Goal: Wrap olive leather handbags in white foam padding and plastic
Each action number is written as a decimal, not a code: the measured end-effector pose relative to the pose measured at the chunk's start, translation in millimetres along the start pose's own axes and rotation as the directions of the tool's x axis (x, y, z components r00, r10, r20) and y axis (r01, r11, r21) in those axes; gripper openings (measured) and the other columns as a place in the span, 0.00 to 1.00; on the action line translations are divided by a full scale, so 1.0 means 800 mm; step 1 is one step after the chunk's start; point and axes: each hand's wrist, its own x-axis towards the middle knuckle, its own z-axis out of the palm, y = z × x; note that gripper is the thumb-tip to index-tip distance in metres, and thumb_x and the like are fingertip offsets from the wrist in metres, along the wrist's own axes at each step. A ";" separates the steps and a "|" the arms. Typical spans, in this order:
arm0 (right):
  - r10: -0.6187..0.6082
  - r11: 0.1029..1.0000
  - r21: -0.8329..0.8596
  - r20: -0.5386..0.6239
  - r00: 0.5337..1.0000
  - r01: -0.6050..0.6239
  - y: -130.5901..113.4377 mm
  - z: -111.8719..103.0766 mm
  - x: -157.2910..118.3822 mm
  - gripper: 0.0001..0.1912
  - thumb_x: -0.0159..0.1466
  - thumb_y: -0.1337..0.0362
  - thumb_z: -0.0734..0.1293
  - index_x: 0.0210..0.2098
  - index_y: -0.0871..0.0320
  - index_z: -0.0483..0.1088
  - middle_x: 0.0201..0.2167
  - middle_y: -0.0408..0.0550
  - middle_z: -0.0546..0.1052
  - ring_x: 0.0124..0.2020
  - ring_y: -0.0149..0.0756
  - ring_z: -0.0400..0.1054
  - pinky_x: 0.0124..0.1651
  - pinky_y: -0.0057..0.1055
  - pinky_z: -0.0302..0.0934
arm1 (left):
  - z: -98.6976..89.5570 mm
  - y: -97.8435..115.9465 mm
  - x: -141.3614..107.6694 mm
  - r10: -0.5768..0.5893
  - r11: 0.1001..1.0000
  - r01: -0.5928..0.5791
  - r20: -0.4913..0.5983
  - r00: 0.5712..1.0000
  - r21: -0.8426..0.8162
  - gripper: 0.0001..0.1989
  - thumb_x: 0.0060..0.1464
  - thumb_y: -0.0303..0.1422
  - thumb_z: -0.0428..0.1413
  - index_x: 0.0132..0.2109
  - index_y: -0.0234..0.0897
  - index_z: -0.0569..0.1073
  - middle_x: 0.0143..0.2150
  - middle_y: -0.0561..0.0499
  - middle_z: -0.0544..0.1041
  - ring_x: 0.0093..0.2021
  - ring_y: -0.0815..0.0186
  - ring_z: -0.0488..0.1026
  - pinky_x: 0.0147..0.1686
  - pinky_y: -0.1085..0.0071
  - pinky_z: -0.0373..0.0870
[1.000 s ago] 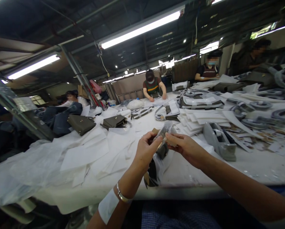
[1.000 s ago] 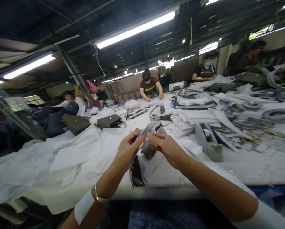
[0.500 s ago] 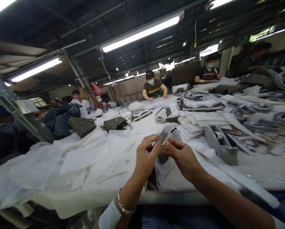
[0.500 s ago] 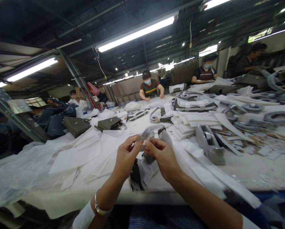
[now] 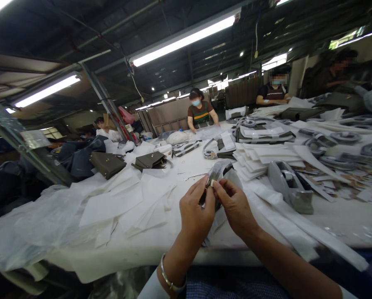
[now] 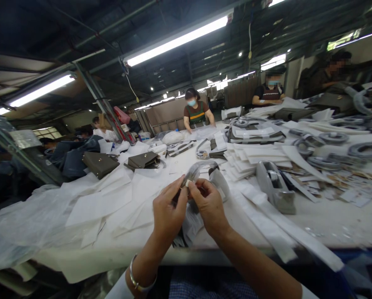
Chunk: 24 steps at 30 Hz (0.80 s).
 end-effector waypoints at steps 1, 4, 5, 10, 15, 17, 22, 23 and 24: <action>-0.003 1.000 0.000 -0.008 1.000 0.003 -0.001 0.000 0.000 0.17 0.56 0.50 0.74 0.31 0.55 0.69 0.28 0.42 0.73 0.31 0.34 0.67 0.37 0.31 0.65 | -0.001 0.002 0.000 0.011 1.000 -0.011 0.002 1.000 0.020 0.16 0.62 0.30 0.54 0.56 0.39 0.76 0.54 0.45 0.79 0.55 0.59 0.76 0.58 0.61 0.72; -0.016 1.000 0.002 -0.024 1.000 0.016 -0.002 0.001 -0.002 0.17 0.56 0.50 0.75 0.30 0.55 0.68 0.27 0.41 0.71 0.30 0.33 0.66 0.37 0.30 0.64 | -0.002 0.003 0.001 0.063 0.994 -0.062 -0.007 0.998 0.086 0.16 0.63 0.31 0.54 0.56 0.39 0.76 0.53 0.44 0.80 0.53 0.59 0.77 0.56 0.63 0.74; -0.014 1.000 -0.002 -0.024 1.000 0.014 -0.003 0.002 -0.003 0.18 0.56 0.50 0.75 0.30 0.55 0.68 0.26 0.41 0.71 0.30 0.33 0.66 0.36 0.30 0.63 | -0.001 0.002 0.001 0.084 0.991 -0.081 -0.020 0.996 0.105 0.16 0.63 0.30 0.54 0.56 0.39 0.76 0.52 0.45 0.80 0.52 0.60 0.78 0.55 0.64 0.75; -0.012 1.000 -0.011 -0.026 1.000 0.011 0.000 0.004 -0.004 0.19 0.55 0.48 0.75 0.29 0.56 0.68 0.26 0.41 0.70 0.29 0.33 0.65 0.34 0.30 0.62 | 0.005 -0.005 -0.002 0.155 0.975 -0.135 -0.100 0.983 0.177 0.15 0.64 0.28 0.53 0.54 0.41 0.77 0.50 0.48 0.81 0.50 0.62 0.79 0.53 0.65 0.77; -0.039 0.999 -0.023 -0.027 0.999 0.039 0.000 0.005 -0.001 0.19 0.54 0.50 0.76 0.27 0.56 0.68 0.26 0.41 0.70 0.30 0.33 0.64 0.35 0.30 0.62 | 0.011 -0.006 -0.013 0.220 0.945 -0.183 -0.113 0.969 0.270 0.18 0.63 0.27 0.53 0.58 0.38 0.74 0.56 0.43 0.78 0.55 0.59 0.76 0.56 0.62 0.75; -0.033 0.999 -0.009 -0.020 0.999 0.032 -0.002 0.006 0.001 0.19 0.54 0.50 0.76 0.28 0.56 0.68 0.27 0.42 0.71 0.32 0.33 0.65 0.37 0.30 0.63 | 0.012 -0.006 -0.016 0.221 0.936 -0.190 -0.077 0.972 0.295 0.21 0.62 0.26 0.53 0.61 0.37 0.72 0.59 0.41 0.75 0.58 0.56 0.74 0.58 0.59 0.73; -0.013 0.999 -0.036 -0.007 1.000 0.013 -0.004 0.006 0.003 0.19 0.54 0.50 0.76 0.26 0.56 0.69 0.26 0.42 0.71 0.31 0.33 0.64 0.36 0.30 0.63 | 0.008 -0.001 -0.018 0.152 0.963 -0.139 -0.039 0.988 0.230 0.21 0.63 0.27 0.52 0.62 0.37 0.71 0.61 0.42 0.73 0.61 0.56 0.71 0.60 0.57 0.70; -0.003 0.999 -0.035 0.010 1.000 0.003 -0.004 0.005 0.003 0.18 0.55 0.50 0.75 0.26 0.56 0.69 0.26 0.42 0.71 0.30 0.33 0.64 0.36 0.30 0.63 | 0.005 0.000 -0.017 0.110 0.979 -0.102 -0.032 0.993 0.178 0.19 0.63 0.28 0.52 0.60 0.39 0.73 0.60 0.43 0.74 0.61 0.57 0.71 0.61 0.58 0.69; 0.008 1.000 -0.029 0.033 0.999 -0.007 -0.003 0.003 0.004 0.18 0.56 0.49 0.74 0.27 0.56 0.69 0.26 0.42 0.71 0.31 0.33 0.65 0.37 0.30 0.63 | 0.003 0.001 -0.015 0.059 0.992 -0.057 -0.019 0.998 0.111 0.17 0.64 0.29 0.52 0.57 0.40 0.75 0.59 0.44 0.75 0.60 0.58 0.71 0.61 0.58 0.69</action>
